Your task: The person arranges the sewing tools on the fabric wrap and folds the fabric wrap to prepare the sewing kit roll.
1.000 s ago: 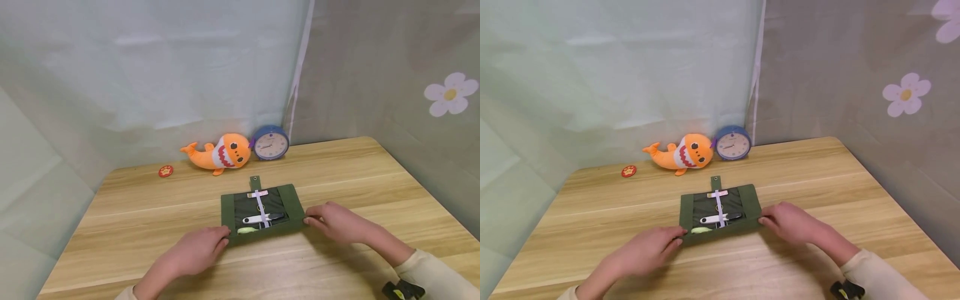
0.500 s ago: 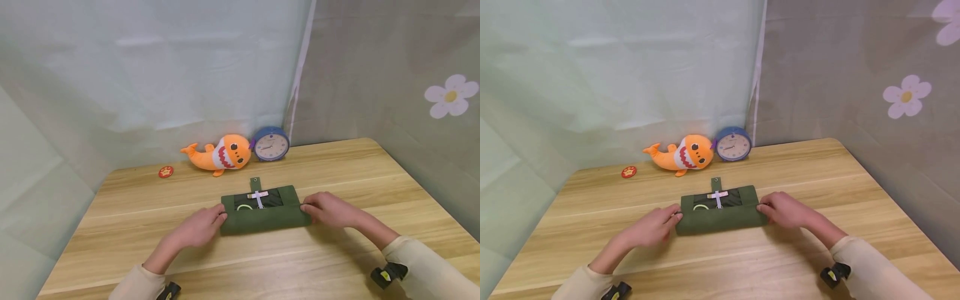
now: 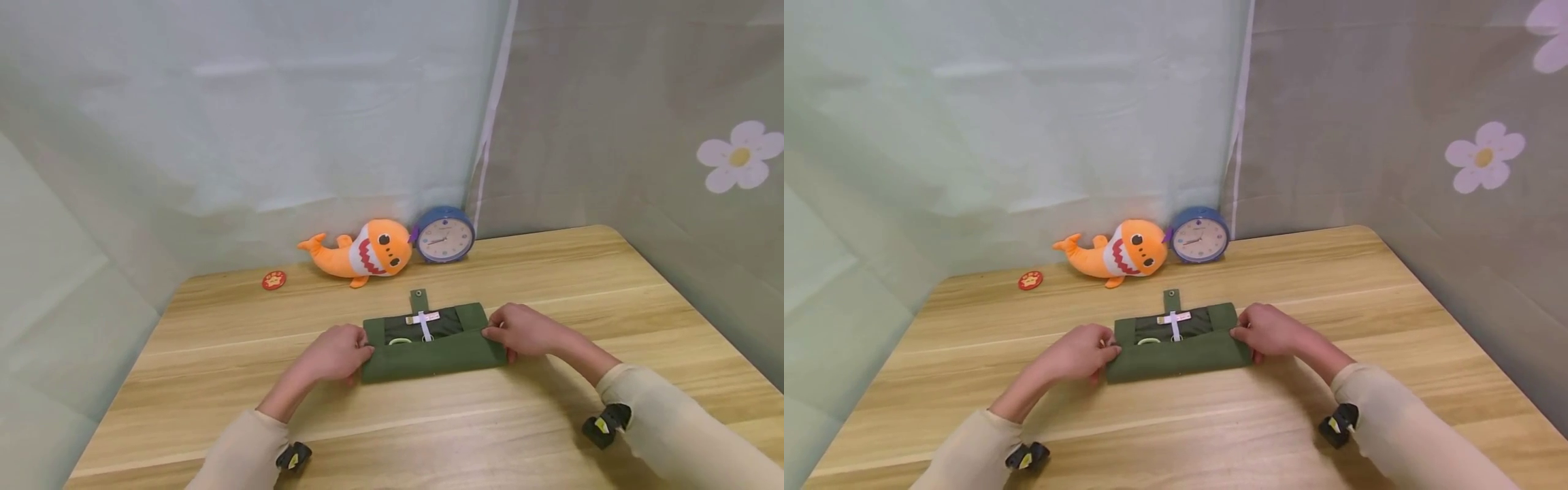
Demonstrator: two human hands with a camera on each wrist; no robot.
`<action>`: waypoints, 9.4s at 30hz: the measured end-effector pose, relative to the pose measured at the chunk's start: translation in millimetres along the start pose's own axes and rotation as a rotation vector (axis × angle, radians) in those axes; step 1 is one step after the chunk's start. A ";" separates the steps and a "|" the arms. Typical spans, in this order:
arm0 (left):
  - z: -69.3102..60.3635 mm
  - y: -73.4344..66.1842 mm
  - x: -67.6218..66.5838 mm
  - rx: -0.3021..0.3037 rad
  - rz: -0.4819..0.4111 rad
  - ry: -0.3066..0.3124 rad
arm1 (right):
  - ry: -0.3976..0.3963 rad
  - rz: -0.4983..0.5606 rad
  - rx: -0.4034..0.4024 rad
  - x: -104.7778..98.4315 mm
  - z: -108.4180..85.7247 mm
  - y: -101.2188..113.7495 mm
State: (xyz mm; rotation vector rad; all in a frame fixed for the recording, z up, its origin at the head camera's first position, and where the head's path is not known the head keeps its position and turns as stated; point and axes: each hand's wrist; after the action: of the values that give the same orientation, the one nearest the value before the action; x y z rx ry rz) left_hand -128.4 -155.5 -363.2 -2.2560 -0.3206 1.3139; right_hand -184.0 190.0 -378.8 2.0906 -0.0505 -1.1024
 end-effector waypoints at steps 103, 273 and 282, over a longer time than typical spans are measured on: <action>27.4 25.3 -18.9 0.083 -0.276 0.014 | -0.069 0.153 -0.009 -23.7 27.3 -13.9; 63.5 -44.5 12.3 0.054 0.047 -0.319 | -0.134 0.011 -0.198 -7.7 90.5 66.4; 63.0 -46.1 14.3 0.045 0.036 -0.318 | -0.183 -0.205 -0.340 -4.4 86.7 62.1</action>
State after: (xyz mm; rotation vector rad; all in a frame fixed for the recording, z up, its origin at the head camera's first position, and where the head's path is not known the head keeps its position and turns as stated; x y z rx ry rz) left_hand -173.2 -91.0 -374.8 -2.0216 -0.3569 1.6836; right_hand -231.0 95.1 -365.7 1.7160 0.2515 -1.3216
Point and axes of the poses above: each hand's wrist, its own z-axis towards the middle knuckle, its own x-axis out of the palm, y = z × x, and after that the axes turned 9 degrees about y, right-handed
